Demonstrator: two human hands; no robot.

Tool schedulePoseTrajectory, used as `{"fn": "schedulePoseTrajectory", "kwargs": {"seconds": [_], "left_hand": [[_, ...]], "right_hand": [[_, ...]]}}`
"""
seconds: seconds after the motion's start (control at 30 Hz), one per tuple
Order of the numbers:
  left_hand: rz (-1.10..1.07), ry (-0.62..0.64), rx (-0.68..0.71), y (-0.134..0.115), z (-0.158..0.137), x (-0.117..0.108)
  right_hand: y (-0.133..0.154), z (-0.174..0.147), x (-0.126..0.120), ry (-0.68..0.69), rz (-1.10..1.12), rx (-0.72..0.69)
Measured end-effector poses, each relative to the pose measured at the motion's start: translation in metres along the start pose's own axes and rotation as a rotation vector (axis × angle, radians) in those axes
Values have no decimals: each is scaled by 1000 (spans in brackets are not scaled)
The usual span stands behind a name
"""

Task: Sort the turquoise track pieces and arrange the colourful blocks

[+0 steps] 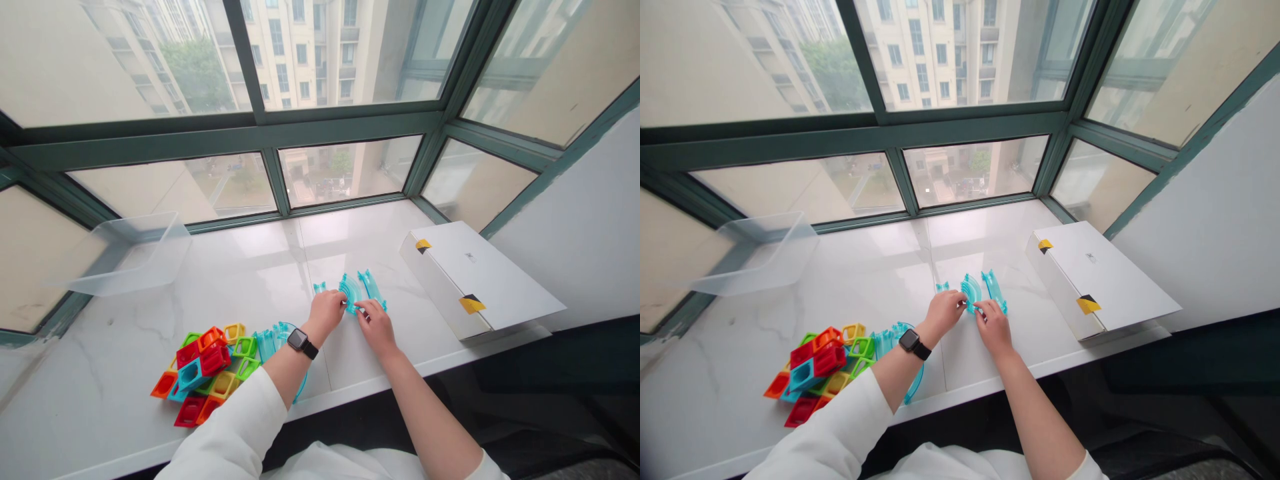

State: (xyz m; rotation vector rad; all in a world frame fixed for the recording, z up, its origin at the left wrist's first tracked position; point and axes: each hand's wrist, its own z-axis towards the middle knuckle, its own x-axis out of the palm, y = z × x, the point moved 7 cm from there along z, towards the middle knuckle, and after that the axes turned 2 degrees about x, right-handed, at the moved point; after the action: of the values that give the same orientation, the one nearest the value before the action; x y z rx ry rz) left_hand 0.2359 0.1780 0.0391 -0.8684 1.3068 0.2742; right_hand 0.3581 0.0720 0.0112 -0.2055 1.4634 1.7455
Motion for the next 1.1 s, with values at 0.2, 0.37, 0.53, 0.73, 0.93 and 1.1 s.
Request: {"fn": "schedulePoseTrajectory", "kwargs": {"seconds": [0.2,0.37,0.53,0.73,0.93,1.1], "left_hand": [[0,4,-6,0,0,-1],[-9,2,-5,-2,0,-3],[-33,-39,-16,0,-7,-16],[-75,-143,-48,18,-38,-53],[-195,-286,-136,55,-114,-83],[-226,-364,-250,84,-199,-90]], "right_hand": [[-1,0,1,11,-7,10],[-1,0,1,15,-12,5],[2,-3,-3,13,-9,-5],[8,-11,-9,-16,12,-2],[13,-32,-9,-35,22,1],[19,-61,12,77,34,-24]]}}
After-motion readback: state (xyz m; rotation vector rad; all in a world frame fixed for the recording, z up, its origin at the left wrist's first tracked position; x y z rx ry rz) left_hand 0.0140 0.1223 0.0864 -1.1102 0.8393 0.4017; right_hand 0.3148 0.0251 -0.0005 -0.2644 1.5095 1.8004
